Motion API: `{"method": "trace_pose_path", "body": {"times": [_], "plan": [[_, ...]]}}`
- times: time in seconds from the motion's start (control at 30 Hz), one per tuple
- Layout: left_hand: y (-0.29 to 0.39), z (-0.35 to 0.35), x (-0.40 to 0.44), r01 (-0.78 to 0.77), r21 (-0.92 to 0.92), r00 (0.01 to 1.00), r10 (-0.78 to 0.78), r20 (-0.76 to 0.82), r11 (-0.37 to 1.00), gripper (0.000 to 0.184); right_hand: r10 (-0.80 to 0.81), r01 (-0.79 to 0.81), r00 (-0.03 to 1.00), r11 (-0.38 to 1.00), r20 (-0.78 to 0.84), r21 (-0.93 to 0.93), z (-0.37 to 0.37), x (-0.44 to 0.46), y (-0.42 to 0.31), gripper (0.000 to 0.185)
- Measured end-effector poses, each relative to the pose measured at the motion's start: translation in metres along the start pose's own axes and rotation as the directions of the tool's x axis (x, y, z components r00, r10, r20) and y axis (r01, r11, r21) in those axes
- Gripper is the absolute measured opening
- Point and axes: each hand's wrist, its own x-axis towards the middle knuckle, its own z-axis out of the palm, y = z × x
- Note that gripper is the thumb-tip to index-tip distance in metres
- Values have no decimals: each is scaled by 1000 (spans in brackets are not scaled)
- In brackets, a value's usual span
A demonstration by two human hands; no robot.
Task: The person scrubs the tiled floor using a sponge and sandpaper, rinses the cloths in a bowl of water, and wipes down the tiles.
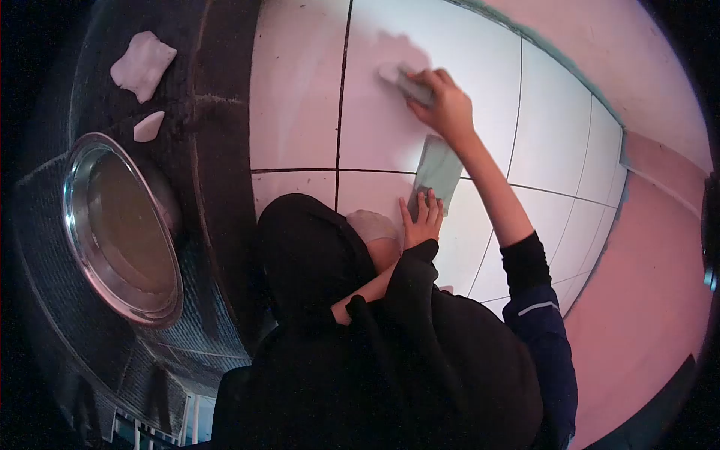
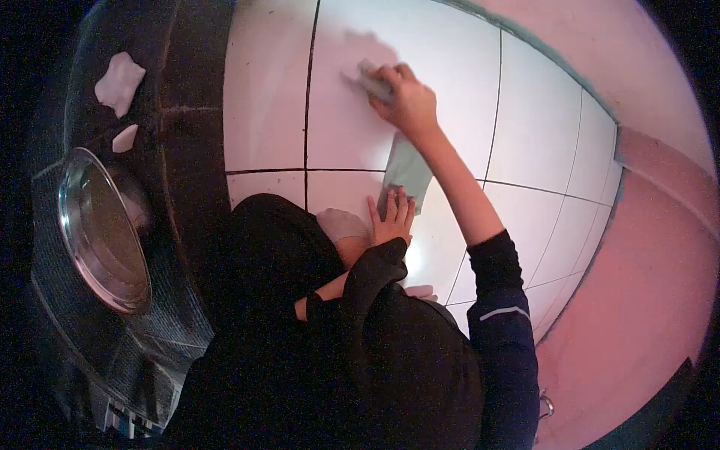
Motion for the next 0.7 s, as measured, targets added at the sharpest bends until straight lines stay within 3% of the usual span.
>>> {"method": "trace_pose_path", "body": {"times": [0.07,0.13,0.27,0.37,0.4,0.43,0.5,0.6,0.7], "plan": [[-1,-1,-1,-7,20,1000,7,-2,1000,80,46,-47,999,998,-27,-39,-1,13,2,41],[-4,0,-1,-21,2,1000,21,6,1000,80,186,-183,978,982,-90,39,0,21,0,40],[-4,0,2,-12,8,1000,12,4,1000,82,22,-22,1000,1000,-3,0,9,-17,-26,40],[-1,1,-1,-17,20,999,16,37,1000,85,-13,13,999,1000,36,3,4,-11,-14,40],[0,1,1,-10,17,999,9,49,1000,85,-32,31,999,999,-24,-20,3,1,-9,40],[0,1,0,-6,14,998,5,61,1000,85,52,-54,998,995,-21,-90,3,14,-5,38],[-1,2,-1,-15,13,999,14,51,1000,84,141,-143,984,990,-106,-11,1,31,-3,35],[-1,1,-1,-13,-5,999,14,50,1000,83,146,-149,984,989,-104,-21,8,18,-20,33],[1,0,3,-3,-17,998,4,61,1000,80,-14,13,1000,999,16,53,15,-20,-41,38]]}}
